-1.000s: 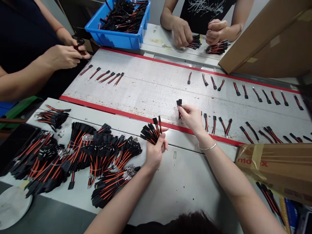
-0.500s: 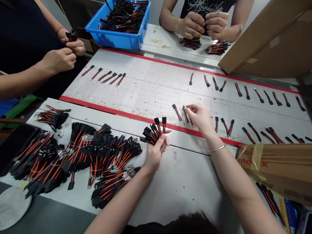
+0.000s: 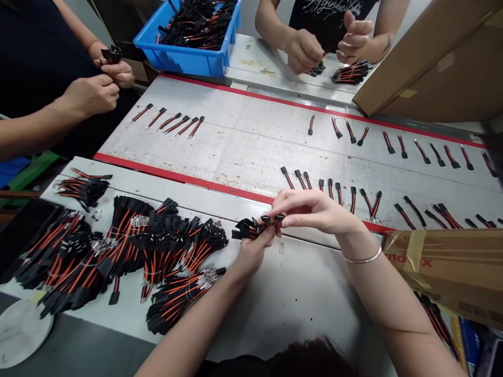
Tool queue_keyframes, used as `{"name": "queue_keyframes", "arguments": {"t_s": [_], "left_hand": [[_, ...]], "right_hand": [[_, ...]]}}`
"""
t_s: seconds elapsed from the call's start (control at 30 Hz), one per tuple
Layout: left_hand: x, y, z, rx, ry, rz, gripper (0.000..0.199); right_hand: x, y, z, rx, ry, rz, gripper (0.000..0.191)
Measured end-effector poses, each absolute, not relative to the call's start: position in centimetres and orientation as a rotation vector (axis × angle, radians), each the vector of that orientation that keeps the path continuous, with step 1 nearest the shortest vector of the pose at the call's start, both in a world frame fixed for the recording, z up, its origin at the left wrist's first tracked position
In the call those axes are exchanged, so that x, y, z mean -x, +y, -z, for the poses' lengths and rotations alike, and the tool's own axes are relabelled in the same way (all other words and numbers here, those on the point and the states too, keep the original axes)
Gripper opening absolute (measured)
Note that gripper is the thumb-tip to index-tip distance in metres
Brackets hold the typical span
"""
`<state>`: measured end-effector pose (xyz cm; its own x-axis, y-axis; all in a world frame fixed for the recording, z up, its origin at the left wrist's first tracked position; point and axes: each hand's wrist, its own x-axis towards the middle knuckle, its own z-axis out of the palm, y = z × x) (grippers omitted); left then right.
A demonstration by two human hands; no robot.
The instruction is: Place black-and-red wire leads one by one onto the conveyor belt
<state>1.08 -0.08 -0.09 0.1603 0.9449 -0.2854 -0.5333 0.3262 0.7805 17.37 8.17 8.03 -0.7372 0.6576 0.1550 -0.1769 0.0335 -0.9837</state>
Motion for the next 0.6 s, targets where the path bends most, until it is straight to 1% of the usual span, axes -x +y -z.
{"name": "queue_keyframes", "arguments": {"t_s": [0.3, 0.6], "left_hand": [[-1.02, -0.07, -0.12, -0.558, 0.778, -1.114, 0.037], [-0.97, -0.03, -0.39, -0.536, 0.782, -1.126, 0.038]], "right_hand": [[-17.50, 8.15, -8.41, 0.434, -1.753, -1.741, 0.023], [-17.51, 8.07, -8.04, 0.520, -1.742, -1.766, 0.021]]}}
